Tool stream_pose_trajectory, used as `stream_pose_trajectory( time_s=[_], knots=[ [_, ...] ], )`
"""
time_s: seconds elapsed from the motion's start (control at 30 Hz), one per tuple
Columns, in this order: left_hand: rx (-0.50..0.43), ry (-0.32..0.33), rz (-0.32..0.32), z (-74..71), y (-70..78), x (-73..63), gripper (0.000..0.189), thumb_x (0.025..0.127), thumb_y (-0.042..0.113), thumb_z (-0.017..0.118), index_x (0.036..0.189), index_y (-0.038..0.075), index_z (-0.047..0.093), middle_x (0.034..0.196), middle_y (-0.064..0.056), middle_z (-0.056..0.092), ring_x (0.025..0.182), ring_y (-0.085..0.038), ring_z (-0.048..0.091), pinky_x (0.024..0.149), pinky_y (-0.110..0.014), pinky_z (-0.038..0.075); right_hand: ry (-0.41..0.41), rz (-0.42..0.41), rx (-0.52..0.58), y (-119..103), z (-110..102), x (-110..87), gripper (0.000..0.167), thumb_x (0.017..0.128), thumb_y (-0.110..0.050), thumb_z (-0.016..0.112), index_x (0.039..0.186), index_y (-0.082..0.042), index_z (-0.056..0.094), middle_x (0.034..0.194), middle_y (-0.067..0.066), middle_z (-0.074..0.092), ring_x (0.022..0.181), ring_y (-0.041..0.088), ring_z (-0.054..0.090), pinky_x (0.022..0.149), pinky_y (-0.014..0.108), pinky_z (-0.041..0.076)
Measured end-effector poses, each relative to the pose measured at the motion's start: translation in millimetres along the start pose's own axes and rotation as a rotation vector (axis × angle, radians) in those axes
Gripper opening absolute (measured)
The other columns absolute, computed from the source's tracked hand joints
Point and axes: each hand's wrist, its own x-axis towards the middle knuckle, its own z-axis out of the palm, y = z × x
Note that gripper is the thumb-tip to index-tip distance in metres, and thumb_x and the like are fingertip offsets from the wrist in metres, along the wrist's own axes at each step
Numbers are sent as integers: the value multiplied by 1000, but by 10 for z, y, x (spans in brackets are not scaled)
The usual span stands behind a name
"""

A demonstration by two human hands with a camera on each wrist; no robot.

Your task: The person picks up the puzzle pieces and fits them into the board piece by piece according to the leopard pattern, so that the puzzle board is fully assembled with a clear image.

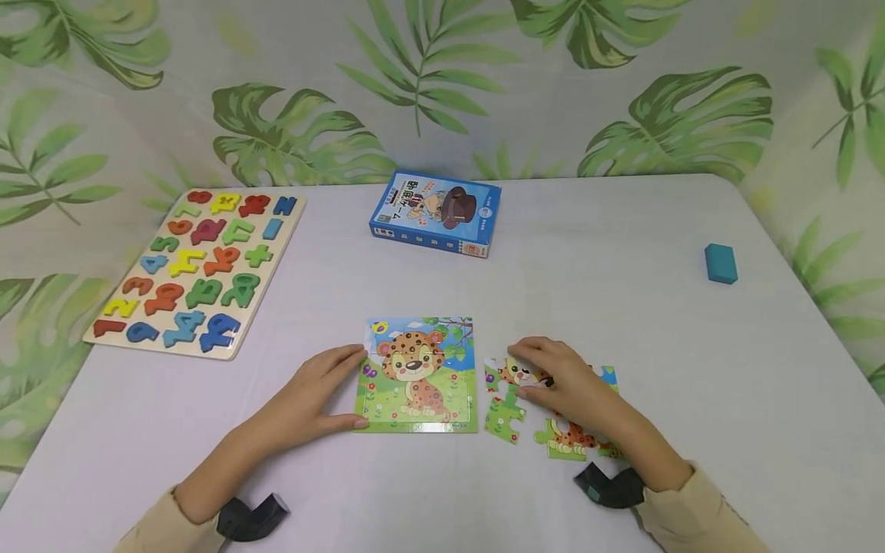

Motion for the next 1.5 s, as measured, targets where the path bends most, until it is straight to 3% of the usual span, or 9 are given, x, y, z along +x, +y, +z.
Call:
stream_pose_trajectory(
  time_s=[0.3,0.57,0.73,0.97,1.2,1.27,1.43,1.5],
  knots=[
    [-8,-17,-2,-17,0,-9,90,72,59,63,138,5,33,141,-7,30,128,-22,26,103,-40,23,32,-7,-25,-28,18,8,41,81,-27,68,116,-11,56,120,6,45,111,26,39,86,45,39],
    [-30,-68,-2,-52,-31,-26,96,70,62,62,141,7,29,144,-5,26,131,-21,21,104,-39,20,69,11,7,-148,-19,24,44,81,-28,67,119,-10,53,116,2,53,106,20,49,82,41,44],
    [-40,-72,-3,-45,-34,-29,96,70,64,60,141,7,28,144,-5,25,131,-20,20,104,-39,20,110,-100,12,-352,-31,89,44,78,-18,71,118,-9,54,106,-6,55,97,12,52,72,35,49],
    [-42,-66,-3,-29,-42,-32,95,70,63,61,141,7,29,144,-4,26,131,-20,20,104,-38,20,183,-239,53,-721,100,324,47,74,-15,74,117,-8,55,100,-6,56,93,10,50,74,37,49],
    [-46,-57,-6,-35,-45,-25,95,69,63,62,140,8,30,144,-4,26,130,-21,22,104,-39,21,138,-220,114,-985,385,606,46,77,-19,72,117,-4,56,99,-2,56,92,14,50,76,35,47],
    [-48,-56,-6,-37,-44,-24,96,69,64,62,140,8,30,144,-4,26,130,-21,22,104,-39,21,113,-226,113,-1001,470,679,45,78,-19,71,116,-2,56,94,-1,54,89,15,50,83,36,44],
    [-53,-52,0,-35,-42,-24,95,69,64,61,140,9,31,144,-2,26,130,-20,21,104,-39,21,62,-193,56,-976,629,788,45,80,-22,68,118,0,55,98,1,57,88,14,50,89,36,41],
    [-55,-47,11,-37,-42,-23,93,69,63,62,140,11,33,144,-2,26,130,-20,21,104,-40,21,56,-167,10,-966,663,812,46,80,-24,68,118,-2,56,103,3,58,92,15,50,83,35,43]
  ],
)
